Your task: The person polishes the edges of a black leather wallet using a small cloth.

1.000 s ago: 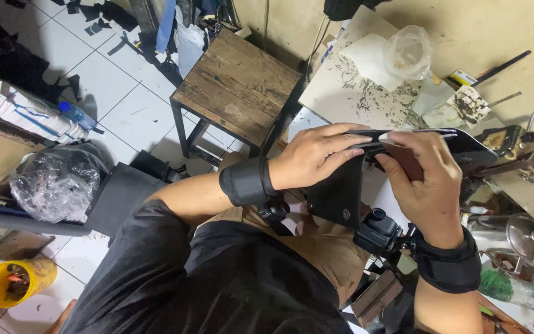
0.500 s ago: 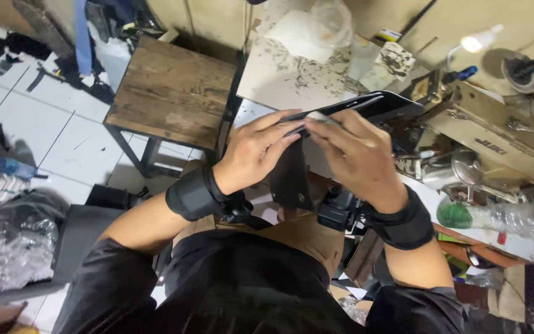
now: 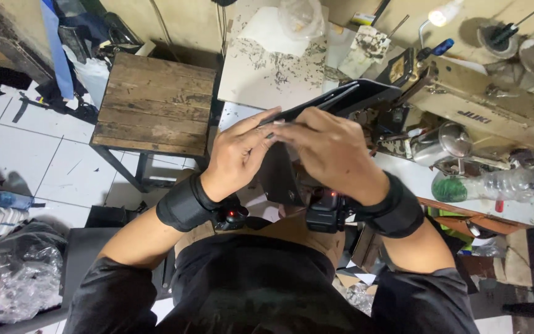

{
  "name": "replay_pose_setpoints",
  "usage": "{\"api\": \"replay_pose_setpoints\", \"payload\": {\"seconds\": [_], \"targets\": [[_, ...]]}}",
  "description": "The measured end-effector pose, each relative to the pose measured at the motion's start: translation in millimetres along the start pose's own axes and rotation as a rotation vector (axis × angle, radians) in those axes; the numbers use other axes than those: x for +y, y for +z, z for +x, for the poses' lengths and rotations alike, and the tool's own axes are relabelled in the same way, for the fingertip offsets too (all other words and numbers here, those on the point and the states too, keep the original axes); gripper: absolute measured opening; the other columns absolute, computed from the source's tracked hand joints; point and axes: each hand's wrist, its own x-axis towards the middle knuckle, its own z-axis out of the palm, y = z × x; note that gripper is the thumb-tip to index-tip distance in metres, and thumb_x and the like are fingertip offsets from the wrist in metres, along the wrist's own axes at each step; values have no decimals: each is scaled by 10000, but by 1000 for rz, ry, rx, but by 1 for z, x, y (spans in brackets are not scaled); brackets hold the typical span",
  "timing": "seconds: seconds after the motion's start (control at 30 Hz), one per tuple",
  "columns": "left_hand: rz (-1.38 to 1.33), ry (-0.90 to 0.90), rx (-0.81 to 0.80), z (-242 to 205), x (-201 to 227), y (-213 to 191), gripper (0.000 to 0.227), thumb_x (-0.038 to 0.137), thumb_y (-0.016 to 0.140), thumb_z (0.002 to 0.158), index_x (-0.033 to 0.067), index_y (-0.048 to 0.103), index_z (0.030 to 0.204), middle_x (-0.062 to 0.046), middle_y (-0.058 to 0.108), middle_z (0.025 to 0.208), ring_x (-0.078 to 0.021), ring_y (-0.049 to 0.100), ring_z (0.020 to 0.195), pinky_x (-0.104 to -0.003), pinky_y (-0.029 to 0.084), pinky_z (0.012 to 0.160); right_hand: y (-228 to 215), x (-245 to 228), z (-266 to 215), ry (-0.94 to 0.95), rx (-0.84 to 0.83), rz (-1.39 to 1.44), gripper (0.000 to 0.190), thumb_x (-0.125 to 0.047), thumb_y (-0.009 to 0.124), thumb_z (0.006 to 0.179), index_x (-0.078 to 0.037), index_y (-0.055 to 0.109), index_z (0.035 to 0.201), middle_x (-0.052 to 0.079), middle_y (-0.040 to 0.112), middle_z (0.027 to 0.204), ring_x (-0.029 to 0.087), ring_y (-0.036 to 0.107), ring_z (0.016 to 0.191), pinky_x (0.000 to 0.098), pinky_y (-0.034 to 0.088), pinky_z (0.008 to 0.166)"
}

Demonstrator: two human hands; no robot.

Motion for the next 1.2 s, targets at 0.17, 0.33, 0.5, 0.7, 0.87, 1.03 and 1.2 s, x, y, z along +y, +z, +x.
{"api": "replay_pose_setpoints", "payload": {"seconds": [0.17,0.33,0.5,0.7,0.87,1.03,1.2], "targets": [[-19,56,7,-1,-1,-1,260,-66,636,922,-19,737,1157,-188,659,1383,-328,740,1154,-362,612,955,6,-2,2,-49,7,5,306,-51,687,907,-152,759,1187,26,614,862,191,633,728,328,493,591],[-29,-22,14,0,2,1,239,-55,668,919,-33,728,1149,-187,668,1370,-290,773,1025,-330,619,857,8,-8,0,-40,80,6,320,-26,675,917,-166,773,1188,25,603,836,174,618,690,316,497,591],[-28,-4,14,2,4,0,211,-40,695,922,-29,733,1129,-166,668,1372,-272,778,975,-321,618,821,0,-3,-5,138,12,-10,307,-32,681,905,-129,786,1177,48,594,817,184,618,673,329,488,581],[41,42,3,-3,3,-1,235,-47,677,919,-8,737,1143,-162,670,1376,-308,757,1057,-336,614,864,6,0,-4,101,43,-3,215,-58,689,961,-150,803,1118,35,632,809,182,620,614,327,472,511],[6,45,-2,1,12,1,247,-33,679,954,-11,719,1196,-170,668,1370,-291,761,1064,-331,622,882,-6,-2,-10,84,90,-44,218,-103,668,968,-147,768,1156,45,606,878,211,637,733,341,496,625],[44,36,-20,0,14,-3,235,-20,702,953,-15,729,1186,-175,687,1335,-265,769,979,-312,611,813,-1,23,-18,176,28,-46,167,-101,707,984,-140,798,1118,7,634,784,166,566,517,303,405,417],[50,-16,-20,0,13,-1,222,-26,704,953,-25,731,1173,-190,707,1304,-224,760,874,-280,582,717,-5,9,-17,38,189,-81,170,-141,684,1003,-155,758,1156,35,609,881,167,611,710,320,468,605]]}}
